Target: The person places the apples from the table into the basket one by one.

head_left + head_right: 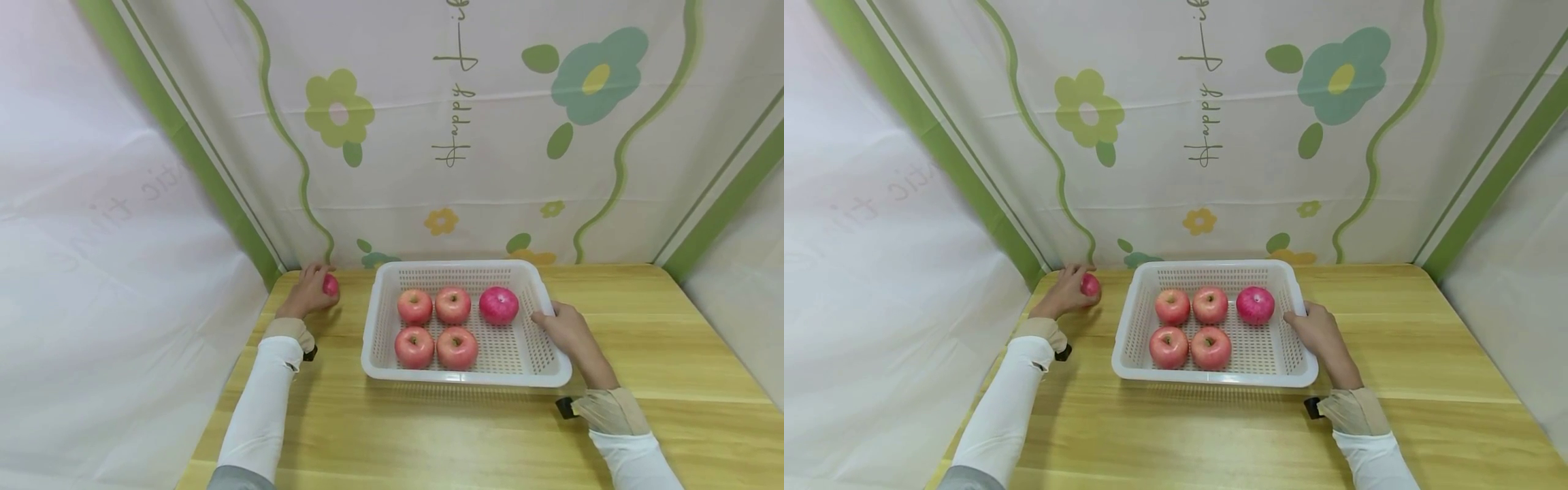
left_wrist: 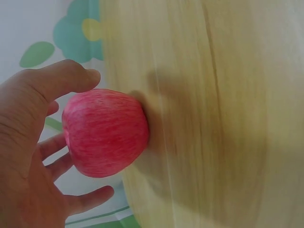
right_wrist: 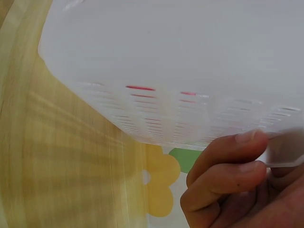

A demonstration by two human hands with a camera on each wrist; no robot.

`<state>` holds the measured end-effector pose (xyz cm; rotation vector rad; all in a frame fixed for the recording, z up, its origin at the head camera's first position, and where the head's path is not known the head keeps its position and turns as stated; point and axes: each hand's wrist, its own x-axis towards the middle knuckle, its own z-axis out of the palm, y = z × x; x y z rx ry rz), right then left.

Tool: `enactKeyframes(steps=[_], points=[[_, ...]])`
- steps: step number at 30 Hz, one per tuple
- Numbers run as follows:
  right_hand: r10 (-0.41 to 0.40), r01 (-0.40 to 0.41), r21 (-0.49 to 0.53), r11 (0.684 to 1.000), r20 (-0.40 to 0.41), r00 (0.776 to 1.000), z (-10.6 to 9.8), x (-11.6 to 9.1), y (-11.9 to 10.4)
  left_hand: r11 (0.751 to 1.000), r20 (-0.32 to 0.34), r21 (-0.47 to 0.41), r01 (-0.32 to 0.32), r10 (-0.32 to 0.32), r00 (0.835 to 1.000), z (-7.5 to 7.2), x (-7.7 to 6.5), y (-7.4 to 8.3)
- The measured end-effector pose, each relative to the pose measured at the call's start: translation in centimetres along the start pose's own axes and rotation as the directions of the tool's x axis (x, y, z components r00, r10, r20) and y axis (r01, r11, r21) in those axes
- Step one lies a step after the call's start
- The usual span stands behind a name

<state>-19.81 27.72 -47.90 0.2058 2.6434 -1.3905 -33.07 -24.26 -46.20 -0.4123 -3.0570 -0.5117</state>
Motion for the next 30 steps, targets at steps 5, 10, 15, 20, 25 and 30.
enactKeyframes(steps=[5, 10, 15, 20, 25, 30], points=[[-0.002, 0.002, 0.006, 1.0, 0.003, 1.0, 0.0, -0.1, -0.1, 1.0, 0.012, -0.001, 0.01, -0.01, 1.0, 0.4, -0.2, -0.2], [-0.004, 0.004, 0.005, 1.0, 0.006, 1.0, 0.0, -0.3, -0.2, 1.0, 0.024, 0.001, 0.009, -0.009, 1.0, 0.8, -0.1, -0.6], [-0.004, 0.004, 0.002, 1.0, 0.001, 1.0, -0.1, -0.2, -0.2, 1.0, 0.02, -0.027, 0.013, -0.012, 1.0, 1.0, 0.0, -0.6], [-0.002, 0.002, 0.004, 1.0, 0.003, 1.0, -0.1, -0.3, -0.4, 0.999, 0.01, -0.033, 0.013, -0.013, 1.0, 1.2, 0.0, -0.9], [-0.005, 0.005, 0.0, 1.0, -0.001, 1.0, 0.0, -0.3, -0.2, 0.999, 0.007, -0.046, 0.024, -0.024, 1.0, 1.4, -0.1, -1.2], [-0.004, 0.004, -0.001, 1.0, -0.006, 1.0, 0.0, -0.1, 0.0, 0.998, 0.007, -0.048, 0.037, -0.037, 0.999, 1.5, -0.1, -1.3]])
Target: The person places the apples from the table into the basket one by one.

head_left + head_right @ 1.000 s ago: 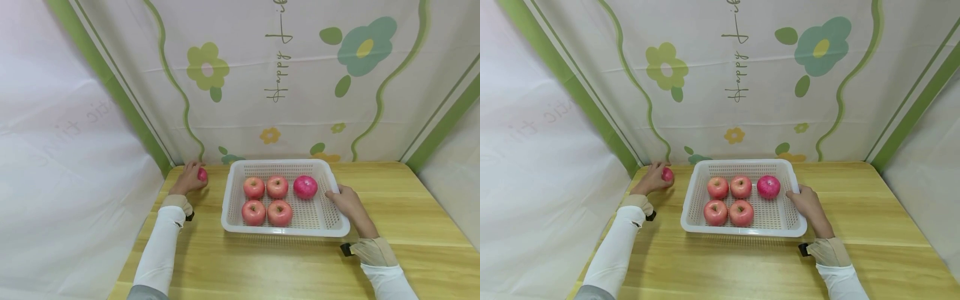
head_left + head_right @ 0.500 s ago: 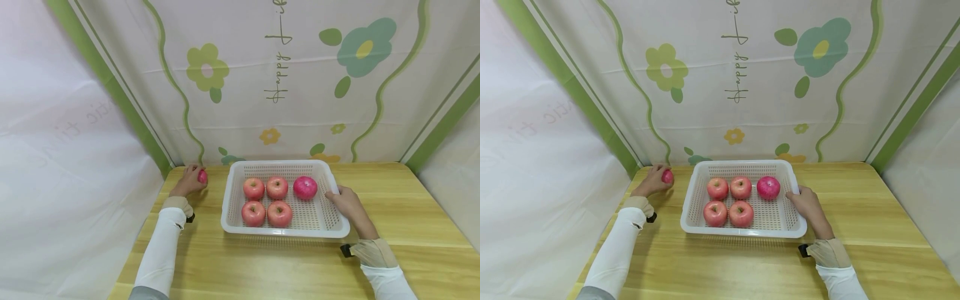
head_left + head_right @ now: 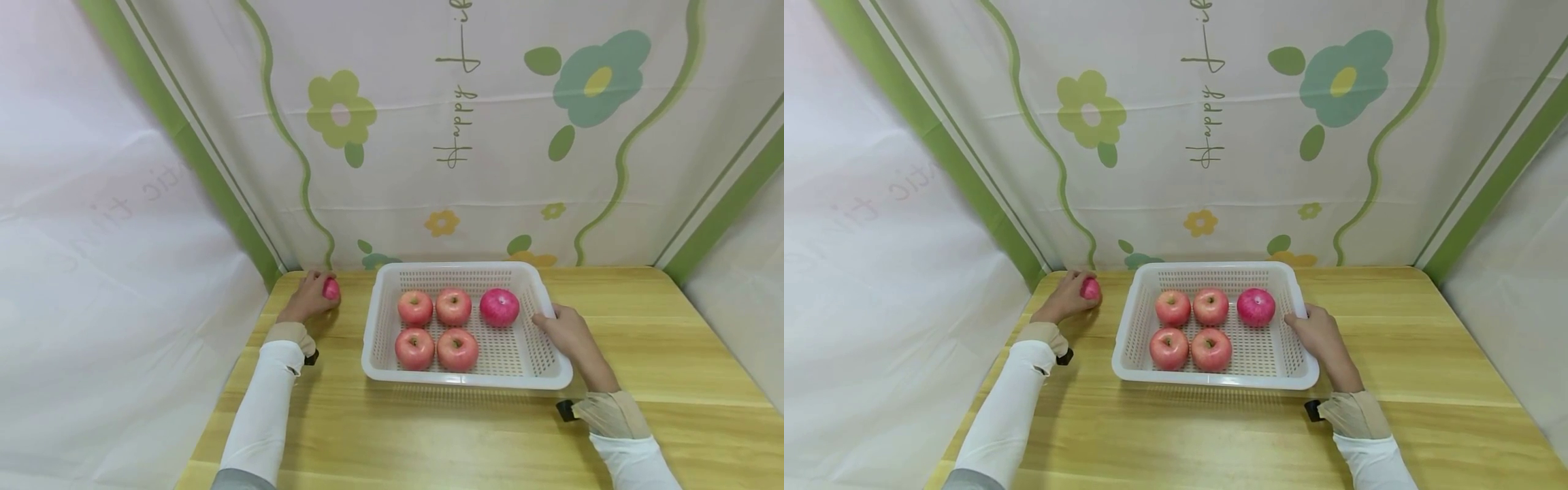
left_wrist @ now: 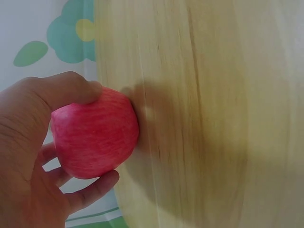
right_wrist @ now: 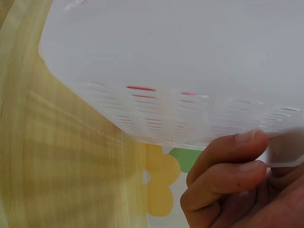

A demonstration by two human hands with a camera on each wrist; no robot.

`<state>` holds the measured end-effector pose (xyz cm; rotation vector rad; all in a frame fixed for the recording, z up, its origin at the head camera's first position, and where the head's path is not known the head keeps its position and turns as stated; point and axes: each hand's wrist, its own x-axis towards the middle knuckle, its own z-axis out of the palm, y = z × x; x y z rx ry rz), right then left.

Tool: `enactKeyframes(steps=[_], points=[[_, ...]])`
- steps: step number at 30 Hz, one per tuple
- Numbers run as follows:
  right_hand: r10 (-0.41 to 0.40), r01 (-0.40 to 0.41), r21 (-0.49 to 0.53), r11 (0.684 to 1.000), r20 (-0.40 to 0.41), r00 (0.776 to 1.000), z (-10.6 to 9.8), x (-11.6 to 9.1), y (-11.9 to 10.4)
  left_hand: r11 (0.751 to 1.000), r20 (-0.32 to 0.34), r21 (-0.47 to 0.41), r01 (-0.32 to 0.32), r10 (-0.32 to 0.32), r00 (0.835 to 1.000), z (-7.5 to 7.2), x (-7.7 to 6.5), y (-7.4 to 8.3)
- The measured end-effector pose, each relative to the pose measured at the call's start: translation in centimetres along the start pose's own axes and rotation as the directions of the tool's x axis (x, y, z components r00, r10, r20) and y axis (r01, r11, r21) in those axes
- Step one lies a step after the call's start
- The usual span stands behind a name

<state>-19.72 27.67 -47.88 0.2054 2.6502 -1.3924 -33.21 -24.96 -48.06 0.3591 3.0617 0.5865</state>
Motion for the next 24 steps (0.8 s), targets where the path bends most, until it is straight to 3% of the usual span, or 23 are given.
enactKeyframes(steps=[24], points=[[0.006, -0.006, 0.016, 1.0, 0.017, 1.0, -0.15, 0.08, 0.0, 1.0, 0.001, 0.0, 0.008, -0.008, 1.0, -0.4, -0.65, 0.85]])
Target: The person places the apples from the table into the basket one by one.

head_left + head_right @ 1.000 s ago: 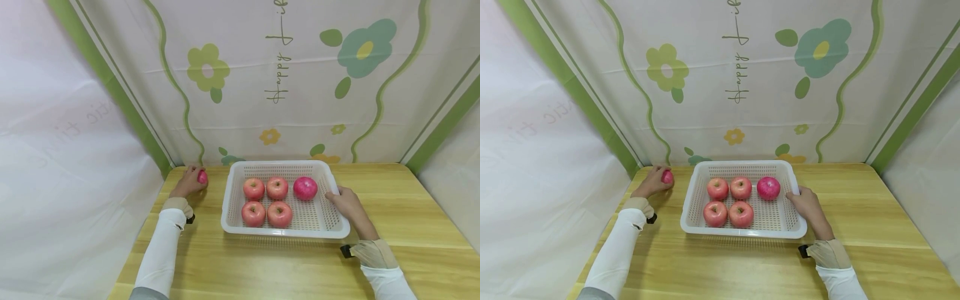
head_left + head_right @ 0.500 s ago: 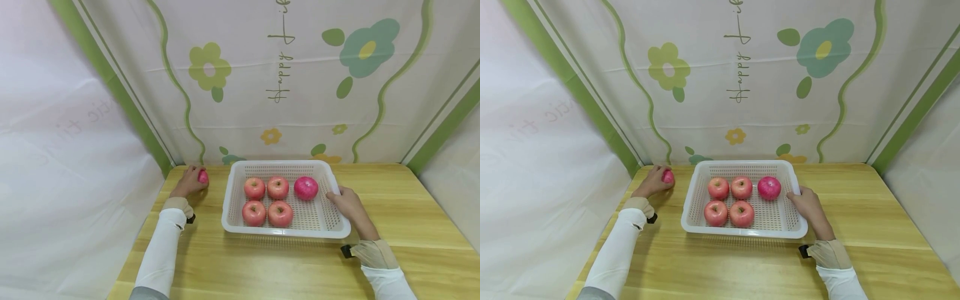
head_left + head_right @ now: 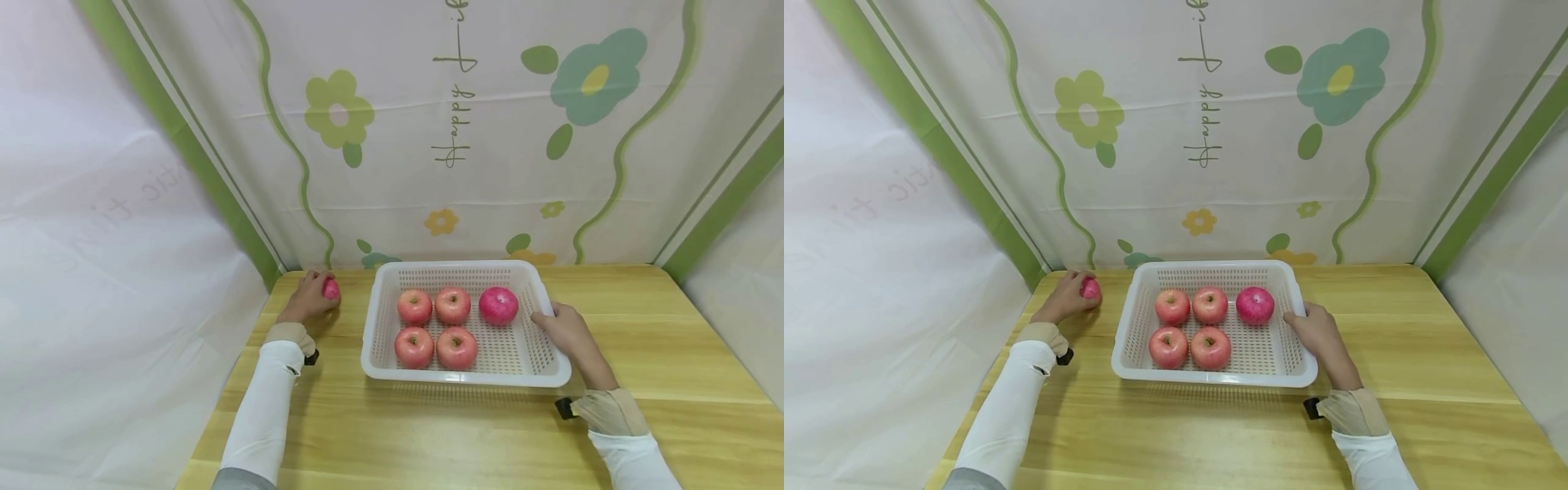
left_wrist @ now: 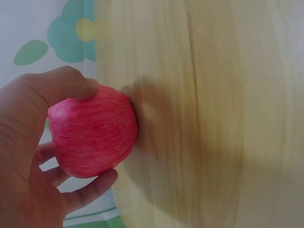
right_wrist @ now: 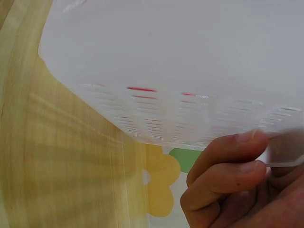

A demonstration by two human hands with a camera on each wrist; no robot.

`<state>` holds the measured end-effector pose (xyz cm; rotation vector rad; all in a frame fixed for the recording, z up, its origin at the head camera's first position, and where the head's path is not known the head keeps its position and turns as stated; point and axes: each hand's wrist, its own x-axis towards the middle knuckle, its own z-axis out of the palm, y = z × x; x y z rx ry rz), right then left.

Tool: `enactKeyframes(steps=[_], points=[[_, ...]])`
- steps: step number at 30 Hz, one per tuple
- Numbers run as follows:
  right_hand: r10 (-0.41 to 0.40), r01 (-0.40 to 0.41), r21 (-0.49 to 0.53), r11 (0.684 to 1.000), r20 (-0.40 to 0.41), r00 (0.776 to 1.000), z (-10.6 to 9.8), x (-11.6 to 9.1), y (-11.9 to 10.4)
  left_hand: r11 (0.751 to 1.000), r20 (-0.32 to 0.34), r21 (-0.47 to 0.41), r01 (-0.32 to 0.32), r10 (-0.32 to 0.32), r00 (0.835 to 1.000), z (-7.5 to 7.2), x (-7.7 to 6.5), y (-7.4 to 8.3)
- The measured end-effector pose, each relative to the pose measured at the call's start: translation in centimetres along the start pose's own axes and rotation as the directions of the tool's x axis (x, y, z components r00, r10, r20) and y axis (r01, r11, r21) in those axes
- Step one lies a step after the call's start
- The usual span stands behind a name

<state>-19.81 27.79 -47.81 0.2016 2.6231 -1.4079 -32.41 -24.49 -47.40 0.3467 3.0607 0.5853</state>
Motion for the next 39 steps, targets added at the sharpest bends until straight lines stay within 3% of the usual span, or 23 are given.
enactKeyframes(steps=[16, 39], points=[[0.0, 0.0, 0.0, 1.0, -0.003, 1.0, 0.0, 0.0, 0.0, 1.0, -0.012, 0.017, -0.018, 0.018, 1.0, -0.2, 0.5, -0.2], [0.015, -0.015, 0.001, 1.0, -0.002, 1.0, 0.1, 0.1, 0.1, 0.998, -0.055, 0.033, -0.057, 0.059, 0.997, -1.8, -0.5, 1.2]])
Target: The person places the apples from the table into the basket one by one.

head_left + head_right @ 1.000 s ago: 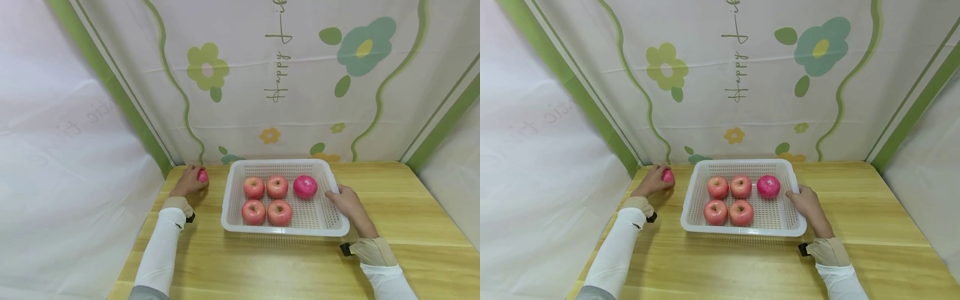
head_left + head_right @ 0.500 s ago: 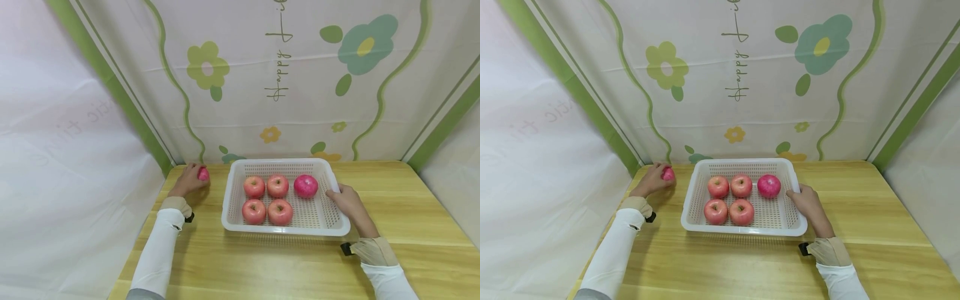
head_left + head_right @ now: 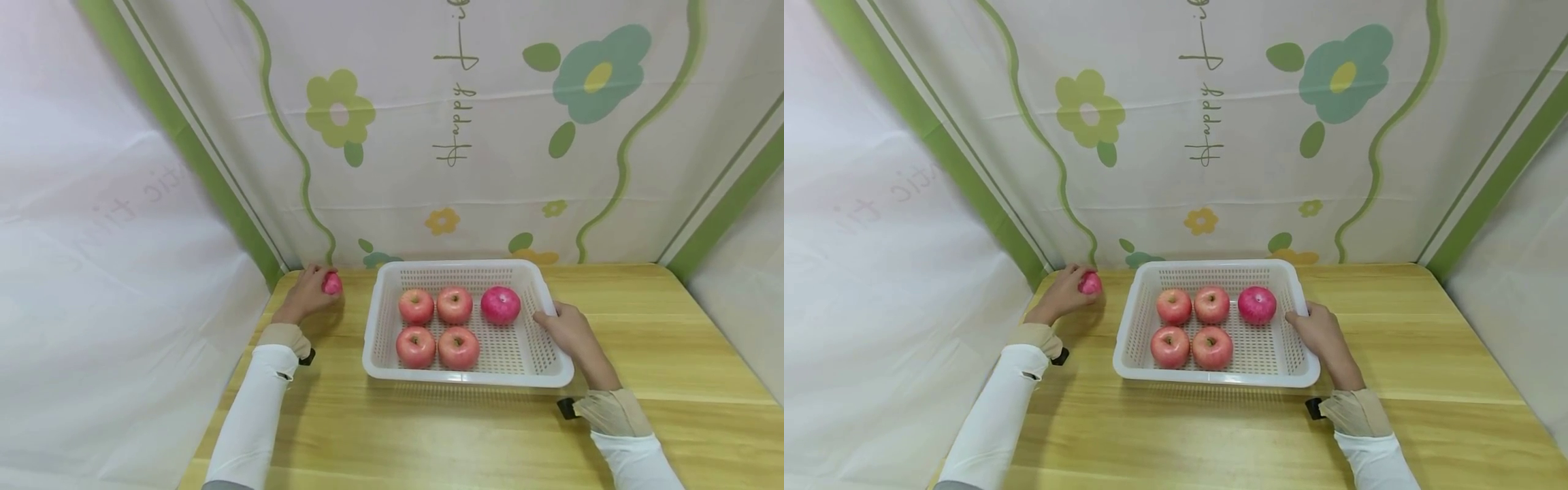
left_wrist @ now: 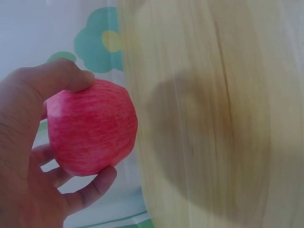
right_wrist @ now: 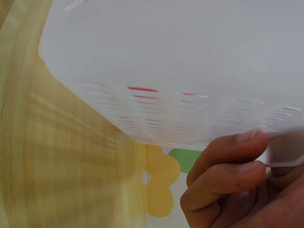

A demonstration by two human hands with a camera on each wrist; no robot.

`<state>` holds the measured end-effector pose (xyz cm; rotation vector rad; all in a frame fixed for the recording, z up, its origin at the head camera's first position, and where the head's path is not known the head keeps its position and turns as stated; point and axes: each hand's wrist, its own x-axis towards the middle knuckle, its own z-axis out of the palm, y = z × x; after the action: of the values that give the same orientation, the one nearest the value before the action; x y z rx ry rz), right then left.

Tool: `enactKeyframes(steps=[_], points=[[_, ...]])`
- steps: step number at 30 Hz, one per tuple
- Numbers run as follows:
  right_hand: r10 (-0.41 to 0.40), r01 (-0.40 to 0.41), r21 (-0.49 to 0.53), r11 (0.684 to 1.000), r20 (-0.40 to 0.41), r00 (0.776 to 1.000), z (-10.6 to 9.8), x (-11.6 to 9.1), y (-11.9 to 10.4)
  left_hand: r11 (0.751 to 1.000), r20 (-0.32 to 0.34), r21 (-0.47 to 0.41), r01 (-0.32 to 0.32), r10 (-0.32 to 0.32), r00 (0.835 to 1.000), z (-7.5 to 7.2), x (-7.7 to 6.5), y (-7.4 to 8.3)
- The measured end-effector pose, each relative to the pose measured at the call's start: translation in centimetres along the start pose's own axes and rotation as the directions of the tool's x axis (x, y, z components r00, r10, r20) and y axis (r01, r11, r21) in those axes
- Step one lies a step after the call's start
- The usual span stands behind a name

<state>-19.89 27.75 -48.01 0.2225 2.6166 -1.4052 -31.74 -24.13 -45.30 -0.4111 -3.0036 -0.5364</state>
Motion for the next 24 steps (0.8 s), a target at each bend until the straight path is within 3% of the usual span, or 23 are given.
enactKeyframes(steps=[16, 24], points=[[-0.009, 0.009, -0.002, 1.0, 0.002, 1.0, 0.0, 0.1, 0.0, 0.999, -0.041, 0.044, -0.027, 0.029, 0.999, -1.3, -0.4, 0.6], [-0.007, 0.007, -0.003, 1.0, 0.001, 1.0, 0.0, 0.0, 0.0, 0.999, -0.039, 0.037, -0.012, 0.014, 0.999, -1.6, -0.5, 1.0]])
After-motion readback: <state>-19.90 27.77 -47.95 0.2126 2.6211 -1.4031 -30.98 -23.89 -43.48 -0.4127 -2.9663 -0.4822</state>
